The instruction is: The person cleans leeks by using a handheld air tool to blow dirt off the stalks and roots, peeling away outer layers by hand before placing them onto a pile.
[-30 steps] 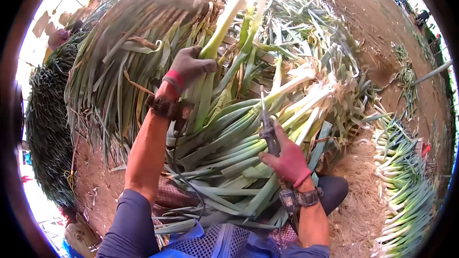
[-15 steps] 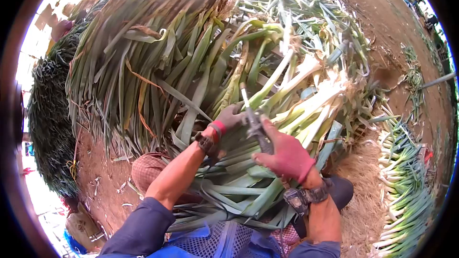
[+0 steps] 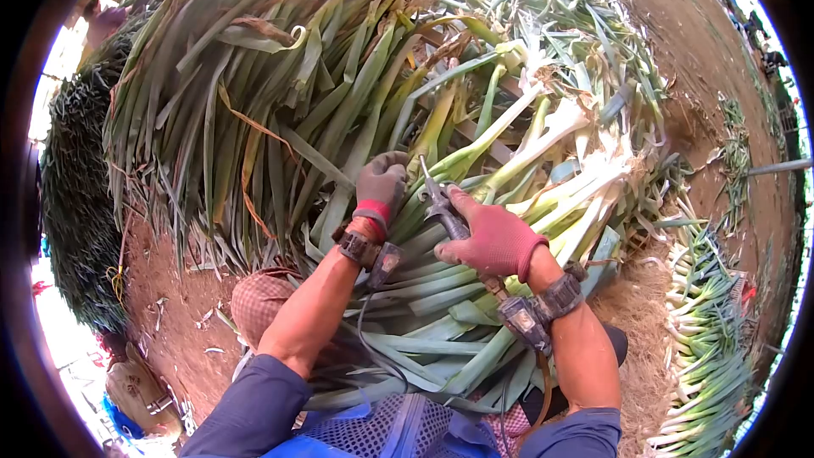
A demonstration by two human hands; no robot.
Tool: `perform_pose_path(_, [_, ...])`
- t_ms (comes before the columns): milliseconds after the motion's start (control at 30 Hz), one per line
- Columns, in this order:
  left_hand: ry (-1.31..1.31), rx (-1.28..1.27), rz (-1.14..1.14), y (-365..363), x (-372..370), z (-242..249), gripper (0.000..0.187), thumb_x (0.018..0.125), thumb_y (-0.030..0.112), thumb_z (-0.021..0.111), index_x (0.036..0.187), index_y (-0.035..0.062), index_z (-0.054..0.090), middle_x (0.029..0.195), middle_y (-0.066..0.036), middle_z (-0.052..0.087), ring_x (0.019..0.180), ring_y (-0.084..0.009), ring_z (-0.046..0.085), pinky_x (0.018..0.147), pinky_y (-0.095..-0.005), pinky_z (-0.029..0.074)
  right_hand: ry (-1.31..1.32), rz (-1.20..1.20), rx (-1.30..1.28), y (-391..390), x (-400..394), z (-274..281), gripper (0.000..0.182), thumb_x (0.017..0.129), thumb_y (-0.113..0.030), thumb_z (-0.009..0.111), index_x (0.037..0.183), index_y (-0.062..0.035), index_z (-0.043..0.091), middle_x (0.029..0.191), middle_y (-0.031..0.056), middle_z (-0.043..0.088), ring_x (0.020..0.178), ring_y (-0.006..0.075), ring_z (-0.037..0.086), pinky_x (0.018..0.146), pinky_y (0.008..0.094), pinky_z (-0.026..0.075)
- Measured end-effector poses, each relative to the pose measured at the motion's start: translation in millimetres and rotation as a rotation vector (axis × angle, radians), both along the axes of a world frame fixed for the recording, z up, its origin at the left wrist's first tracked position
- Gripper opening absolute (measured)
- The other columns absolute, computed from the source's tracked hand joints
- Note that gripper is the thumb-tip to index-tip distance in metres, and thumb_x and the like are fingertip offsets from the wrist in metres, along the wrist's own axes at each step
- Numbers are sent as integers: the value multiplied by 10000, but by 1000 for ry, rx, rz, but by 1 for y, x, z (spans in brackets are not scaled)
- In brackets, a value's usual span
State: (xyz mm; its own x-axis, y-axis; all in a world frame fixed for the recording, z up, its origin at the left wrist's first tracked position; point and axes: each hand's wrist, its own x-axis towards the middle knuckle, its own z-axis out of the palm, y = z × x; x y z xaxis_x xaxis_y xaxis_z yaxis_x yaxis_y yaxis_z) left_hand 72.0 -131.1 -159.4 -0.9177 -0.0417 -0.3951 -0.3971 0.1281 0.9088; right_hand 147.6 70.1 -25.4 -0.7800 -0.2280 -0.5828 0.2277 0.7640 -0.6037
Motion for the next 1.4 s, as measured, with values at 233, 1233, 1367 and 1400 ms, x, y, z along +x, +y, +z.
perform_pose_path(233, [141,-609,-422,-5,-31,-5,468,931,311,666,1349,105,715,1403,-131,670,1303,-329,616,1138,-414,452,146,-94,213,9,-56,-34,1005,821,-390,773,1650,-49,318,1071,289,745,1014,422,734,914,457,570])
perform_pose_path(1233, [-45,-37,-685,27,22,-74,433,1014,208,584,1392,14,666,1260,-162,741,1148,-193,661,1030,-320,501,71,-303,16,29,84,22,1063,791,-362,842,1643,-2,319,1386,285,654,1251,375,676,1076,361,511])
perform_pose_path(1367, [166,-148,-959,50,57,-53,400,1027,205,583,1368,21,681,1187,-117,755,1115,-186,669,1003,-346,515,371,-69,-84,25,85,-2,1032,809,-411,816,1639,-28,338,1280,311,672,1179,457,676,1012,427,540])
perform_pose_path(1400, [-22,20,-757,49,65,-25,399,1020,205,585,1352,10,689,1083,-130,769,1050,-206,698,967,-350,535,309,-127,-80,21,77,7,1030,811,-408,814,1640,-27,336,1282,311,674,1178,460,676,1010,429,539])
